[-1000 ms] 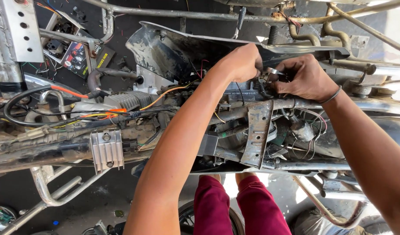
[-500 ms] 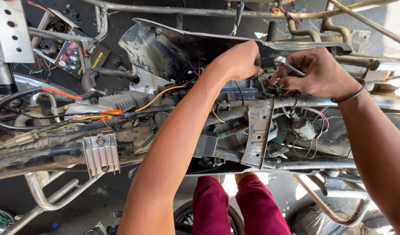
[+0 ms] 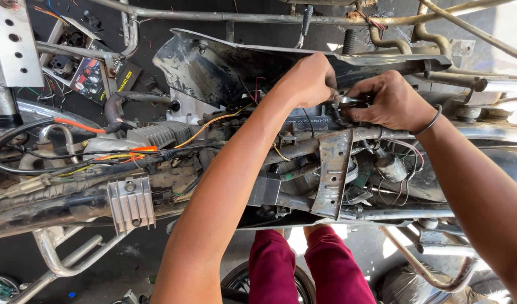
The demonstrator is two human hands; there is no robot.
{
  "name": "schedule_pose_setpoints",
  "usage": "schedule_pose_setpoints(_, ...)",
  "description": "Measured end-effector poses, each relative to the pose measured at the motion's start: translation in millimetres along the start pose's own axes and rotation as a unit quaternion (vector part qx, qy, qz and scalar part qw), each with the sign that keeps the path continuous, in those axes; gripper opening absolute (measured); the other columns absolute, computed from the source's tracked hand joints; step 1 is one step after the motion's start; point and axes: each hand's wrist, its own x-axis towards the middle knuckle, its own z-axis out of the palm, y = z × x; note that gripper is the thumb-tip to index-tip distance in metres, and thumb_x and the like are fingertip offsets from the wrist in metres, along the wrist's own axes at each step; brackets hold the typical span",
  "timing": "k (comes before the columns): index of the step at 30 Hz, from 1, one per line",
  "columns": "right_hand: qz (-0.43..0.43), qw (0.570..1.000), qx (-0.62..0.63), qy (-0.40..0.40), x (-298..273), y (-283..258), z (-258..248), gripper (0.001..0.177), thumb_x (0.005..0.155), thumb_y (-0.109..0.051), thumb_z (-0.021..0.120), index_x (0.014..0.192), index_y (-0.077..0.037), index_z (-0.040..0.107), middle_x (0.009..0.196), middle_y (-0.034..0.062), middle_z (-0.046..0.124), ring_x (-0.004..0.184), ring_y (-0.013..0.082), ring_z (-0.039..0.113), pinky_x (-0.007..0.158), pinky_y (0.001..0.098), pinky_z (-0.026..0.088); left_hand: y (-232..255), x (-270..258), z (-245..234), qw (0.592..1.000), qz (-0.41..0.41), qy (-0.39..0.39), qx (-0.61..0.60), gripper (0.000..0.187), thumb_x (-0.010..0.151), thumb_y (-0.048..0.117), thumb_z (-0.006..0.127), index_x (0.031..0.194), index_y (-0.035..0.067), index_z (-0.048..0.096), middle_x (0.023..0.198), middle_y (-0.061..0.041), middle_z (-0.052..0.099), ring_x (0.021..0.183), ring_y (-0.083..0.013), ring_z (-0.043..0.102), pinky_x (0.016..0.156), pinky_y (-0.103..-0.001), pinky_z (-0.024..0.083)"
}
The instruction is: Repairing motorcycle electrical components and wiring using a wrench and manual manipulation.
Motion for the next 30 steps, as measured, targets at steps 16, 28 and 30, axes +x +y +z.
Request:
schedule_pose_setpoints(16,0.028,0.999,0.017,0.033,-9.7,-14.1,-2.5,0.014,0.095,-0.01,0.092,0.089,-0.008,0.079,0.069,-0.0072,0.051,0.067,0.0037,0.037,0.055,0.0266,0.026,-1.8,8.4,2.5,1.0,-0.022,-0.003,0.0,0.027,0.096,0.03,0.093,0.103,0.004,0.09,0.071,-0.007,0.069,0.058,-0.0191,0.051,0.056,-0.039,0.039)
schedule_pose_setpoints(28,0.034,0.999,0.019,0.025,-9.2,-13.0,-0.9,0.016,0.095,-0.008,0.09,0.088,-0.007,0.076,0.069,-0.0075,0.045,0.067,0.0043,0.032,0.055,0.0278,0.023,-2.9,13.8,5.0,0.998,-0.02,-0.04,-0.054,0.026,0.098,0.036,0.084,0.105,0.012,0.092,0.107,-0.007,0.086,0.095,-0.0194,0.071,0.09,-0.037,0.059)
schedule_pose_setpoints(30,0.031,0.999,0.004,0.03,-8.2,-15.0,-0.8,0.012,0.095,-0.011,0.091,0.093,-0.008,0.08,0.069,-0.0075,0.051,0.065,0.0044,0.035,0.054,0.0276,0.025,-0.1,7.2,9.3,0.999,-0.024,0.016,-0.046,0.013,0.098,0.021,0.086,0.107,0.014,0.093,0.106,-0.006,0.087,0.076,-0.0146,0.063,0.064,-0.033,0.05)
